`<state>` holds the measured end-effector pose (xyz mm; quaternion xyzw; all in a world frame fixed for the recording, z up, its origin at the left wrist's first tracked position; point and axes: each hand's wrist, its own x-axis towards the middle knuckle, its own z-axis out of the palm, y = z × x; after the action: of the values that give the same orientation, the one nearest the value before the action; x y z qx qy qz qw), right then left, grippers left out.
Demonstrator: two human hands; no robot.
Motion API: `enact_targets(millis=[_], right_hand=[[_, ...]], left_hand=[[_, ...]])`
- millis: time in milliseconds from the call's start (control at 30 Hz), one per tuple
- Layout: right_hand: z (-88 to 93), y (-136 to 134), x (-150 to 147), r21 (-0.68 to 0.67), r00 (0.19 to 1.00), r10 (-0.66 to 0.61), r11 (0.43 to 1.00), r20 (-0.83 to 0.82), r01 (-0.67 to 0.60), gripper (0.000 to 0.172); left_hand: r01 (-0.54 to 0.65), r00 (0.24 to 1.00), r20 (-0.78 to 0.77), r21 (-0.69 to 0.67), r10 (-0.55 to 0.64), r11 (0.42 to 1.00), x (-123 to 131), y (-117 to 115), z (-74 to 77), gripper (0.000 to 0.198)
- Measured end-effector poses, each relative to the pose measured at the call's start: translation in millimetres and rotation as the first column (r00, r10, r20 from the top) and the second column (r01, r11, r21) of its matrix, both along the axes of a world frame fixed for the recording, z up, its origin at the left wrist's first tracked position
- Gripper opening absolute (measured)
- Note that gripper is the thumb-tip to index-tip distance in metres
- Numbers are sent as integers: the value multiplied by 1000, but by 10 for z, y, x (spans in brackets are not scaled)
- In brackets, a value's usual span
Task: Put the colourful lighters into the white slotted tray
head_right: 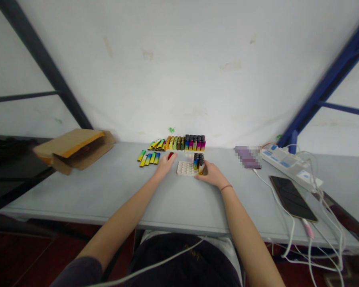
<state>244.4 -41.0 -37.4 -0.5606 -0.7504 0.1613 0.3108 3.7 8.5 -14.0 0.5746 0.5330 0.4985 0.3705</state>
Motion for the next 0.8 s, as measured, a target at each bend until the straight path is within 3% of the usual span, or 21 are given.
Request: enact_targets(millis=[167,400,567,800], right_hand=[[5,-6,5,-18,1000,10,1000,12,-10,57],[-4,6,18,-29,1000,27,999,5,-27,59],[1,1,15,-31,999,16,999,36,-15,61],[-6,1,9,-19,1000,8,1000,28,-7,57]], left_hand=[[-50,997,-53,29,52,998,-15,-12,7,44],[-140,975,-151,143,162,980,-1,0,25,38],[-182,971,-124,167,203,969,-4,13,-8,35],[-147,956,-225,186,188,971,-26,23,-52,41]])
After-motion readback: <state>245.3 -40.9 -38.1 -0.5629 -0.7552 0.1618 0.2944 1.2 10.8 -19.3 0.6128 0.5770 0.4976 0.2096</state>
